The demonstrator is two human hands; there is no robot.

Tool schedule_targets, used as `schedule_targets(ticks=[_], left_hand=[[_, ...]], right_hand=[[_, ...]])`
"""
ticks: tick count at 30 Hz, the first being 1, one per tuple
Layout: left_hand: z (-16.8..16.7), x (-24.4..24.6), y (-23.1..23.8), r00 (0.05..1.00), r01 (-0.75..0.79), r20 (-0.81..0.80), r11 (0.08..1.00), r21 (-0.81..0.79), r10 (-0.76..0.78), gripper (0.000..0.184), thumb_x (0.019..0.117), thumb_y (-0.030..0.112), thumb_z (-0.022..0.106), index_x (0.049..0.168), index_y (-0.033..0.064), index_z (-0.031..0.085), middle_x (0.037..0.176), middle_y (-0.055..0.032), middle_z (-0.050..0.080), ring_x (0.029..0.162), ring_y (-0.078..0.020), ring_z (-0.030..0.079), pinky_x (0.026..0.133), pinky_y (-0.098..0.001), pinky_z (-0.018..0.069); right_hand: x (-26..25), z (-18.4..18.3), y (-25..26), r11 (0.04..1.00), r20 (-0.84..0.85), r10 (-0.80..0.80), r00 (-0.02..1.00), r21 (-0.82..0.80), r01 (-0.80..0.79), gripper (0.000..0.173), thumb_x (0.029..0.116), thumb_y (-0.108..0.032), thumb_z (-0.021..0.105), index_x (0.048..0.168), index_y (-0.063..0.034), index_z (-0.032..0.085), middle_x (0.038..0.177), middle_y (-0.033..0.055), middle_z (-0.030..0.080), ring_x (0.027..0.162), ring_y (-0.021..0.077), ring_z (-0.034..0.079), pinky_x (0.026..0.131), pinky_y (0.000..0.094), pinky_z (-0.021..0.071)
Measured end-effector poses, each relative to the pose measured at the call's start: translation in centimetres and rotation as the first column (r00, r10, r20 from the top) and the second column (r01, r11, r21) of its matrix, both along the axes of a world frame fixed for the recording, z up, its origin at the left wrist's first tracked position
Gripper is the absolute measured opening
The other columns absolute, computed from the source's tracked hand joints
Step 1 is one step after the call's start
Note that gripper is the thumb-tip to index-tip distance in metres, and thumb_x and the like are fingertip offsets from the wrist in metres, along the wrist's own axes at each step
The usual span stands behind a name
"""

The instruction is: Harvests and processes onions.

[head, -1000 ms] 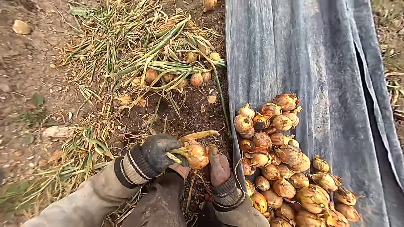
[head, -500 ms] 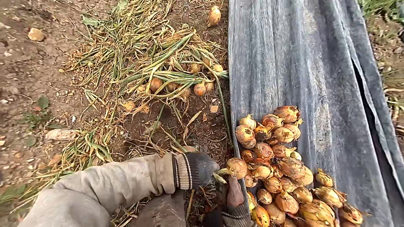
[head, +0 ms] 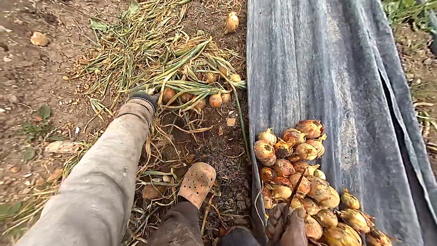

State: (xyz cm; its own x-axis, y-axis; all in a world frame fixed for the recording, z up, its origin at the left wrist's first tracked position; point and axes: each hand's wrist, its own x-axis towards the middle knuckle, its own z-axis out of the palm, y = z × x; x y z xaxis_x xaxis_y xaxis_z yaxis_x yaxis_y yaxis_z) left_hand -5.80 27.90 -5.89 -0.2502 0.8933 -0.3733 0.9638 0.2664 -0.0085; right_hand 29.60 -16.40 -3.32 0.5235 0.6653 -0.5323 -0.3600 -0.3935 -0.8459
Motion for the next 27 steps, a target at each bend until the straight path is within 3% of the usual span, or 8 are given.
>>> schedule_targets(ticks=[3,8,15,17,20,22,25,27], left_hand=[[-2.4,0.5,-0.8,0.997,0.042,-0.052,0.987,-0.155,-0.050,0.046,0.0974,0.037,0.065,0.132,0.0068,0.066,0.130,-0.0319,0.062,0.125,-0.0488,0.058,0.102,-0.0690,0.0463],[-4.4,0.5,-3.9,0.975,-0.217,0.041,0.975,-0.055,0.220,0.051,0.0927,0.035,0.070,0.113,-0.0111,0.064,0.118,-0.0312,0.066,0.114,-0.0462,0.065,0.096,-0.0657,0.0509],[-2.6,-3.8,-13.7,0.862,-0.399,0.369,0.914,0.070,0.348,0.061,0.0884,0.043,0.079,0.132,0.0036,0.061,0.124,-0.0270,0.066,0.116,-0.0454,0.063,0.099,-0.0698,0.0475],[-1.0,-3.4,-17.2,0.833,-0.378,0.468,0.921,0.090,0.296,0.056,0.0908,0.032,0.079,0.133,0.0013,0.057,0.123,-0.0246,0.066,0.114,-0.0402,0.065,0.098,-0.0635,0.0516],[2.7,-2.3,-21.9,0.872,-0.090,0.487,0.993,0.082,0.039,0.039,0.1025,0.013,0.061,0.134,-0.0085,0.054,0.125,-0.0259,0.063,0.116,-0.0324,0.064,0.102,-0.0486,0.0509],[5.2,-0.3,-24.2,0.741,-0.040,0.671,0.995,0.089,-0.030,0.022,0.1011,0.000,0.057,0.121,-0.0093,0.061,0.108,-0.0163,0.066,0.097,-0.0142,0.063,0.091,-0.0288,0.0524],[7.4,1.7,-27.2,0.431,0.089,0.902,0.996,-0.024,-0.017,0.025,0.0830,-0.007,0.069,0.107,-0.0005,0.066,0.091,-0.0013,0.069,0.083,-0.0014,0.065,0.076,-0.0199,0.0562],[8.2,2.9,-28.1,0.364,0.183,0.929,0.972,-0.146,0.071,0.016,0.0801,0.002,0.073,0.093,0.0109,0.071,0.080,0.0085,0.071,0.073,0.0034,0.066,0.067,-0.0159,0.0565]], right_hand=[[-4.8,-0.6,0.5,0.994,-0.076,0.109,0.991,0.002,-0.109,0.082,0.0864,-0.089,0.024,0.086,-0.0130,0.055,0.059,-0.0040,0.052,0.041,0.0070,0.047,0.037,0.0240,0.0443],[-8.7,-0.4,0.2,0.955,-0.064,0.297,0.953,0.031,-0.295,0.084,0.0849,-0.089,0.027,0.087,-0.0112,0.058,0.060,-0.0039,0.054,0.042,0.0059,0.047,0.039,0.0239,0.0448],[-8.0,-2.6,0.4,0.883,0.020,0.455,0.890,-0.140,-0.449,0.081,0.0971,-0.078,0.020,0.083,-0.0104,0.062,0.055,-0.0041,0.051,0.042,0.0082,0.046,0.041,0.0289,0.0445],[-7.8,-3.2,1.7,0.796,0.099,0.595,0.797,-0.208,-0.568,0.082,0.0965,-0.078,0.021,0.092,-0.0093,0.065,0.061,-0.0011,0.054,0.047,0.0127,0.050,0.046,0.0365,0.0487],[-8.1,-2.1,5.3,0.644,0.141,0.760,0.635,-0.297,-0.705,0.088,0.0905,-0.083,0.032,0.119,-0.0059,0.064,0.083,0.0066,0.066,0.071,0.0198,0.064,0.068,0.0472,0.0556],[-8.4,-0.3,8.2,0.567,0.133,0.820,0.556,-0.314,-0.762,0.089,0.0863,-0.081,0.047,0.126,-0.0033,0.062,0.100,0.0140,0.070,0.093,0.0261,0.068,0.086,0.0529,0.0543],[-8.3,1.4,10.3,0.528,0.204,0.847,0.491,-0.208,-0.823,0.086,0.0792,-0.078,0.065,0.124,-0.0038,0.061,0.091,0.0135,0.068,0.083,0.0266,0.065,0.077,0.0520,0.0543],[-7.9,2.4,10.6,0.557,0.290,0.805,0.518,-0.070,-0.827,0.098,0.0727,-0.077,0.070,0.133,-0.0007,0.060,0.101,0.0141,0.072,0.093,0.0227,0.069,0.085,0.0485,0.0571]])
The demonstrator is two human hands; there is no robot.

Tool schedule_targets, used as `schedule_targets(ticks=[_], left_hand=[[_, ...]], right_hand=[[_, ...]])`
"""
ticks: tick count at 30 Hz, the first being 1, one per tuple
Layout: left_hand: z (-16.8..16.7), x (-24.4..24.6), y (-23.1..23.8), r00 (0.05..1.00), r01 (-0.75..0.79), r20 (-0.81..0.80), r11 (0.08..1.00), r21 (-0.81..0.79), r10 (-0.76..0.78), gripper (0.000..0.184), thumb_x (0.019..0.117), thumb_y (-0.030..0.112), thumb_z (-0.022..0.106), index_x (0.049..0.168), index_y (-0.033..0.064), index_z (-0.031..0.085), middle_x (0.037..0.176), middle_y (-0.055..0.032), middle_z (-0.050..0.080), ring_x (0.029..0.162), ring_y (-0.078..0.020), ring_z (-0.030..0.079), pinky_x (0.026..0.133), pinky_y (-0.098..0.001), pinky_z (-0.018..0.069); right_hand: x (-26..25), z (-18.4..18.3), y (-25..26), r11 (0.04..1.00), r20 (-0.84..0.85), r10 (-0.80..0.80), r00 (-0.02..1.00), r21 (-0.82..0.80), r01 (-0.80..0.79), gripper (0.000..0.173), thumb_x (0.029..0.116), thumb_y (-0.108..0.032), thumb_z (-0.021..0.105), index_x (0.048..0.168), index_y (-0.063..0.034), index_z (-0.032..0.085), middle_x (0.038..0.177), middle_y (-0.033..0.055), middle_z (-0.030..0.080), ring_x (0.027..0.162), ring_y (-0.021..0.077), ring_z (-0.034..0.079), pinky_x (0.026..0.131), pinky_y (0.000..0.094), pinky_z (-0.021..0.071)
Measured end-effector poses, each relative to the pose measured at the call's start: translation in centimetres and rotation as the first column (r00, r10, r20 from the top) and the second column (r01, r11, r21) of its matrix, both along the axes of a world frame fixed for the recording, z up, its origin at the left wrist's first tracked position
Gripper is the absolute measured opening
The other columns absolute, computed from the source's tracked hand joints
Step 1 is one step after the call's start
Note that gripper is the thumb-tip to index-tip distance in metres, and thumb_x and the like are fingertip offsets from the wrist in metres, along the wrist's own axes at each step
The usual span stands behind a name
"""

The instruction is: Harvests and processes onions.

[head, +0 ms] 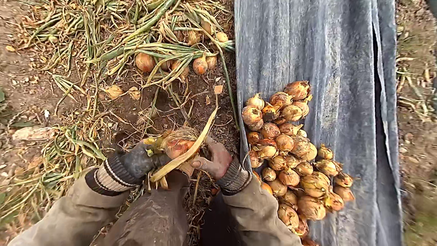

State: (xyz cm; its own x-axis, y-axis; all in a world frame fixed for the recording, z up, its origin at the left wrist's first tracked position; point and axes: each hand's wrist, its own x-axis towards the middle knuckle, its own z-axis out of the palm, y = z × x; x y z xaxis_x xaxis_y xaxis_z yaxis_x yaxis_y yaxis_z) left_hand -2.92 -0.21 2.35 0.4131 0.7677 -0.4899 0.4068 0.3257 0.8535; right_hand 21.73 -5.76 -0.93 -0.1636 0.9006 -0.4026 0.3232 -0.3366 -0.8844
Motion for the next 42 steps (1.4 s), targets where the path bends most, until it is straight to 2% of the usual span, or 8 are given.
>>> schedule_targets(ticks=[6,11,14,21,29,32,38,42], left_hand=[[-0.5,1.8,0.5,0.983,0.163,0.060,0.978,0.133,-0.172,0.029,0.0820,0.048,0.079,0.092,0.0210,0.074,0.081,0.0172,0.071,0.078,0.0103,0.066,0.072,-0.0104,0.0561],[-1.7,2.1,1.3,0.962,0.266,-0.077,0.846,0.463,-0.260,0.023,0.0778,0.033,0.078,0.084,0.0111,0.074,0.081,0.0085,0.071,0.080,0.0062,0.066,0.074,-0.0138,0.0557],[-2.5,1.5,1.7,0.928,0.362,-0.213,0.609,0.706,-0.304,0.027,0.0850,0.036,0.068,0.078,0.0102,0.073,0.080,-0.0015,0.072,0.084,-0.0120,0.069,0.080,-0.0355,0.0575],[-4.0,1.3,2.1,0.906,0.404,-0.300,0.398,0.824,-0.300,0.025,0.0916,0.023,0.056,0.080,0.0073,0.071,0.079,-0.0083,0.072,0.077,-0.0246,0.070,0.075,-0.0478,0.0555],[-3.2,0.3,2.3,0.877,0.427,-0.476,0.566,0.705,-0.069,0.023,0.0864,0.019,0.061,0.090,-0.0009,0.072,0.087,-0.0206,0.073,0.084,-0.0387,0.072,0.076,-0.0615,0.0545],[-4.5,-0.7,3.5,0.950,0.033,-0.266,0.794,0.607,0.164,0.025,0.0873,0.027,0.076,0.096,0.0033,0.075,0.090,-0.0056,0.074,0.084,-0.0094,0.071,0.080,-0.0345,0.0594],[-8.0,-2.6,1.8,0.942,-0.207,0.317,0.931,0.302,0.106,0.030,0.0830,0.042,0.082,0.096,0.0174,0.072,0.083,0.0124,0.070,0.075,0.0046,0.065,0.067,-0.0156,0.0556],[-2.6,0.4,2.1,0.953,-0.296,0.099,0.950,0.100,0.287,0.009,0.0870,0.011,0.074,0.090,0.0134,0.066,0.077,0.0055,0.070,0.069,-0.0010,0.067,0.063,-0.0172,0.0568]], right_hand=[[1.5,-0.4,-0.4,0.956,0.012,-0.065,0.998,0.286,0.059,0.094,0.0863,-0.089,0.034,0.115,-0.0069,0.070,0.086,0.0070,0.071,0.082,0.0148,0.069,0.071,0.0425,0.0581],[1.6,-1.2,-0.1,0.933,0.085,-0.141,0.986,0.346,0.104,0.083,0.0949,-0.080,0.029,0.092,-0.0080,0.071,0.072,0.0065,0.066,0.072,0.0189,0.068,0.064,0.0480,0.0565],[1.2,-1.4,-0.3,0.911,0.114,-0.221,0.969,0.380,0.163,0.077,0.1003,-0.072,0.029,0.083,-0.0081,0.069,0.068,0.0065,0.065,0.068,0.0189,0.068,0.061,0.0471,0.0557],[0.0,-1.4,-0.8,0.874,0.150,-0.329,0.932,0.421,0.241,0.068,0.1033,-0.064,0.033,0.073,-0.0128,0.065,0.059,0.0009,0.058,0.055,0.0132,0.060,0.050,0.0398,0.0497],[-1.6,-2.4,-2.6,0.859,0.199,-0.382,0.902,0.438,0.267,0.066,0.1025,-0.063,0.037,0.064,-0.0141,0.061,0.057,0.0016,0.058,0.052,0.0151,0.059,0.045,0.0417,0.0473],[-1.4,-2.4,-2.7,0.927,0.305,-0.341,0.889,0.265,0.265,0.080,0.1018,-0.070,0.023,0.071,-0.0080,0.062,0.059,0.0073,0.056,0.058,0.0231,0.061,0.053,0.0480,0.0493],[0.0,-2.3,-0.1,0.994,0.212,-0.048,0.976,-0.087,0.068,0.104,0.0866,-0.087,0.037,0.141,-0.0003,0.056,0.109,0.0216,0.073,0.105,0.0358,0.070,0.091,0.0624,0.0533],[0.2,-3.3,0.4,0.954,0.030,-0.231,0.973,-0.188,0.232,0.080,0.0840,-0.079,0.055,0.114,-0.0060,0.065,0.073,0.0071,0.061,0.059,0.0180,0.059,0.056,0.0414,0.0538]])
